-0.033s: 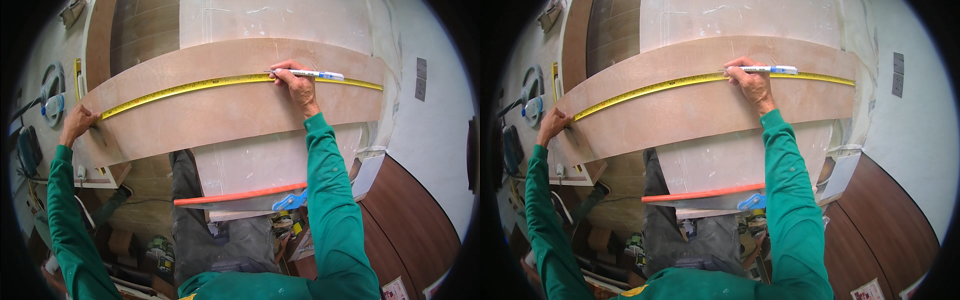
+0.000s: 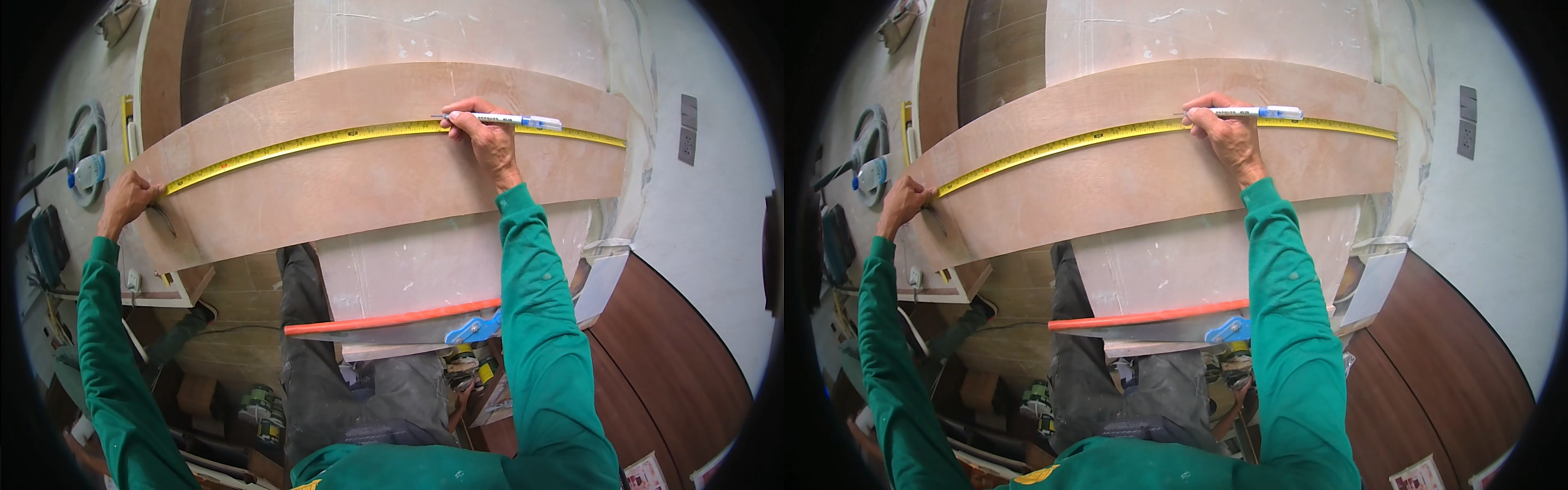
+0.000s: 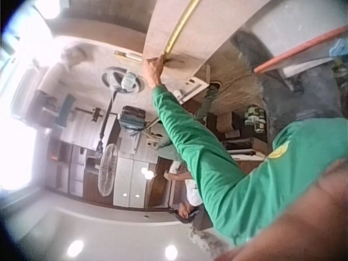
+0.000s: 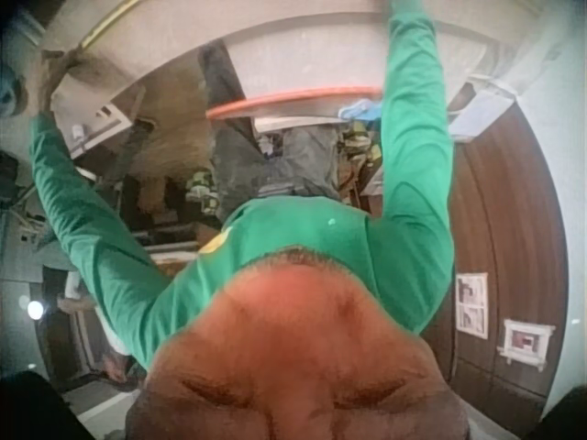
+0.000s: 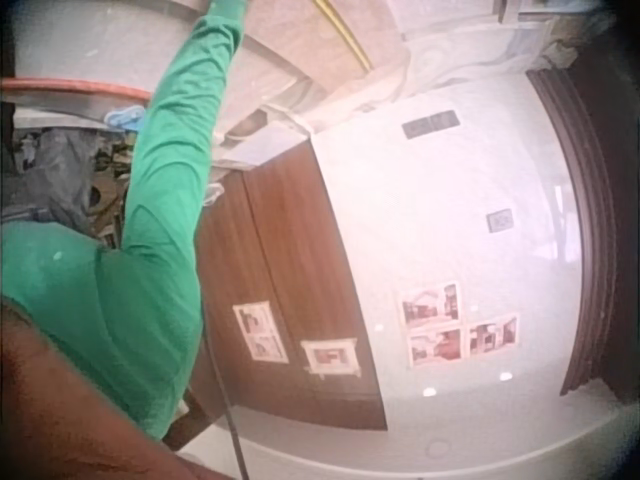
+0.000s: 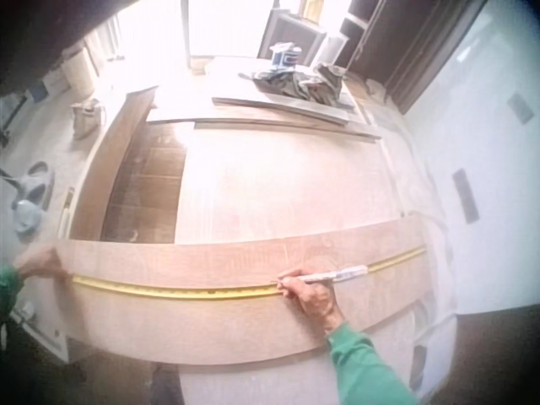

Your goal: The person measures a wooden board with a tape measure and marks it with a pen. They then use a hand saw to cut the board along the marked line.

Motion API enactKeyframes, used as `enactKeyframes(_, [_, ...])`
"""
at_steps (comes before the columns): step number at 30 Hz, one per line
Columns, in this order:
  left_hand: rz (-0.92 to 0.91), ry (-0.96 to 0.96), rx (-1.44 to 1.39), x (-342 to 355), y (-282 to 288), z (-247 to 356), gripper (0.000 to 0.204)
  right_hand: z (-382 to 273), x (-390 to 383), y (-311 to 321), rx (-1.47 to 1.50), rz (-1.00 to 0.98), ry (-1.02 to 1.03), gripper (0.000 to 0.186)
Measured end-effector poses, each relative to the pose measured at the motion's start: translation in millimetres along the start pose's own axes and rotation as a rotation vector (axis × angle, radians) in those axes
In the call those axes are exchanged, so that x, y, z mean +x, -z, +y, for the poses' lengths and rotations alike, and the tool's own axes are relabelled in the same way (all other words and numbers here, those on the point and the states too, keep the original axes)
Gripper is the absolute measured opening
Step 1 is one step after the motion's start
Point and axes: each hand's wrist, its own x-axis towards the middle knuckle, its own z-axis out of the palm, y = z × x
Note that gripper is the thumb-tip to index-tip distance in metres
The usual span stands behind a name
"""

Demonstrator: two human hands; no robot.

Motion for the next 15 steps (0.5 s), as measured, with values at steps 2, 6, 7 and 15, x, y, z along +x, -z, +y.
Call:
enactKeyframes(2, [0.069,-0.053,0.011,-1,-9,-10,0.048,1,1,-2,0.005,0.023,0.009,0.014])
enactKeyframes(6, [0.145,-0.154,0.011,-1,-20,-24,0.051,-5,6,8,0.134,0.046,-0.088,0.013])
enactKeyframes(7, [0.138,-0.166,-0.001,1,-20,-25,0.052,-7,6,9,0.14,0.047,-0.092,0.013])
enactKeyframes(15, [0.072,-0.134,0.041,22,-17,-28,0.051,1,12,9,0.12,0.037,-0.06,0.011])
